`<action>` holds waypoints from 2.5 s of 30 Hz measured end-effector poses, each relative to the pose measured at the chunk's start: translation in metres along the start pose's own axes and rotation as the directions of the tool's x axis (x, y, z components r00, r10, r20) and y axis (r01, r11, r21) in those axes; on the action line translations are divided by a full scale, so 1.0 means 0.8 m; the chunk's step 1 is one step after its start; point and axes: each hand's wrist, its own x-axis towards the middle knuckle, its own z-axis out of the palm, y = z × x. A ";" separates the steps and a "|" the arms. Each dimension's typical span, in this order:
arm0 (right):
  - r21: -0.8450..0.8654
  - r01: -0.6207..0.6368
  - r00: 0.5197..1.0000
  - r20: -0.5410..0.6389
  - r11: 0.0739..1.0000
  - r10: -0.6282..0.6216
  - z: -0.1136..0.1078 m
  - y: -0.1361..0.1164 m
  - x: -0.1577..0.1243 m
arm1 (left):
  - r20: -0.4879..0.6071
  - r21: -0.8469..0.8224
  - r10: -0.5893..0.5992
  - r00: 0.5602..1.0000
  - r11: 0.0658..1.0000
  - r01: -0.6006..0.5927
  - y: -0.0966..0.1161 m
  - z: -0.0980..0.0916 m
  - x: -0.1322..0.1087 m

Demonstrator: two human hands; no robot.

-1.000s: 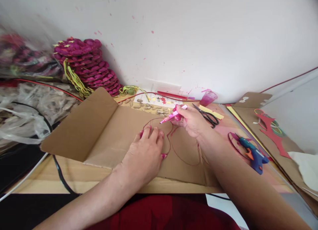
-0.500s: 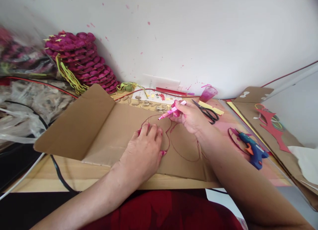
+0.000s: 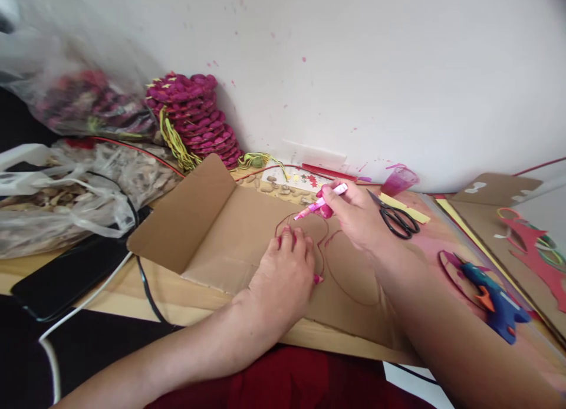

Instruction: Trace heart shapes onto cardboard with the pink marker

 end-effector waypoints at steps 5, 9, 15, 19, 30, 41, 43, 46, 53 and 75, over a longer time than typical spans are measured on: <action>-0.283 0.106 0.983 0.172 0.953 -0.059 0.033 -0.016 0.004 | -0.142 0.110 0.046 0.989 0.993 -0.031 0.003 0.005 0.002; -0.380 0.177 0.967 0.237 0.908 -0.089 0.050 -0.022 0.008 | -0.206 0.138 0.037 0.978 0.990 -0.009 0.004 0.002 0.002; -0.403 0.235 0.948 0.295 0.884 -0.117 0.055 -0.024 0.009 | -0.220 0.125 0.034 0.975 0.992 -0.007 0.002 0.006 0.002; -0.414 0.254 0.939 0.322 0.874 -0.120 0.056 -0.028 0.006 | -0.215 0.099 0.030 0.976 0.995 -0.009 0.002 0.009 0.002; -0.458 0.274 0.932 0.344 0.845 -0.116 0.057 -0.029 0.012 | -0.230 0.127 0.032 0.973 0.992 -0.002 0.004 0.010 0.002; -0.473 0.319 0.926 0.341 0.821 -0.163 0.053 -0.031 0.012 | -0.248 0.156 0.047 0.968 0.988 -0.008 0.002 0.011 0.002; -0.442 0.298 0.921 0.367 0.846 -0.133 0.054 -0.031 0.009 | -0.233 0.147 0.046 0.971 0.989 -0.012 0.002 0.009 0.002; -0.433 0.286 0.917 0.382 0.855 -0.113 0.056 -0.029 0.010 | -0.221 0.139 0.039 0.975 0.990 -0.008 0.002 0.007 0.002; -0.453 0.318 0.929 0.323 0.833 -0.179 0.053 -0.026 0.015 | -0.243 0.153 0.037 0.969 0.988 0.000 0.001 0.009 0.002; -0.521 0.357 0.923 0.322 0.776 -0.209 0.044 -0.022 0.027 | -0.237 0.122 0.035 0.971 0.992 -0.006 -0.001 0.009 0.003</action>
